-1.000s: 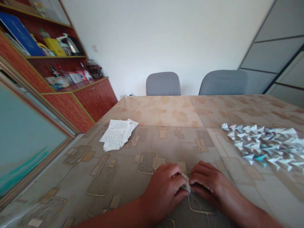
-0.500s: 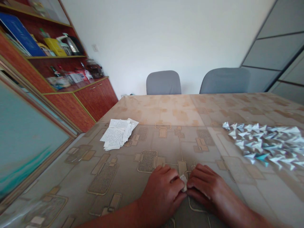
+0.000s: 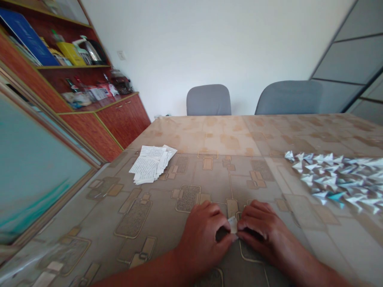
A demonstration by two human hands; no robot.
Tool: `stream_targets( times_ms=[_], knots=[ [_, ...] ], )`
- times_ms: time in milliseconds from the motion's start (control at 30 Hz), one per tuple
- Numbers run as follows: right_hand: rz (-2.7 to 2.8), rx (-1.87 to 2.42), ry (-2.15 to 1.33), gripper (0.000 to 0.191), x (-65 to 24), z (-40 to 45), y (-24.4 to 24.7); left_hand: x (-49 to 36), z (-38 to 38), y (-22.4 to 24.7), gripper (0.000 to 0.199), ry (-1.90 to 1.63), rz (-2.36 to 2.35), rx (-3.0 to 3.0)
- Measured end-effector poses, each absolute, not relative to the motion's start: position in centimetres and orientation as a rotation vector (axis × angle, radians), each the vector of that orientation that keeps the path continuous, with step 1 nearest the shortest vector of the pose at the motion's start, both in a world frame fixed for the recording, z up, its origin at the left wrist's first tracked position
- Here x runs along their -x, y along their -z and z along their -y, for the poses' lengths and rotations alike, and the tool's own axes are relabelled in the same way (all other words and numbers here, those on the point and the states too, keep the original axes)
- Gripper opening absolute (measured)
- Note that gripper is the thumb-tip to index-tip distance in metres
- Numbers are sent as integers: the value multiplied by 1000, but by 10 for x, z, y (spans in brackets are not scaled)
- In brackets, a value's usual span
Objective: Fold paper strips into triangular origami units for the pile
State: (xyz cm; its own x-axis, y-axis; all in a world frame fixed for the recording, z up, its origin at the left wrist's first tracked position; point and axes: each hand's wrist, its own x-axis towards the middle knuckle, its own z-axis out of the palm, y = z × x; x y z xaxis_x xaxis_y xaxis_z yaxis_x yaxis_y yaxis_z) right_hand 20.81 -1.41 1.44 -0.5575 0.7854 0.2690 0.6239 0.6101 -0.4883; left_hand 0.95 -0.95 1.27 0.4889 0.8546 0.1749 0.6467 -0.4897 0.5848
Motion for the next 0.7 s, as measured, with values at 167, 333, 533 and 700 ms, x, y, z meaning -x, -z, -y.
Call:
stream_targets(
  times_ms=[167,333,533,700],
  knots=[
    [2324,1200,-505,16,-208,15,-10,-12,7,-10,9,-607,-1280,-2296],
    [2378,1215,-611,17,-222,10,-16,-13,7,-11,8,-577,-1293,-2326],
    [2426,1083,-519,15,-229,8,-26,-13,7,-11,6,-570,-1277,-2336],
    [2327,1158,-409,12,-215,16,-28,-13,6,-9,6,-590,-1272,-2338]
  ],
)
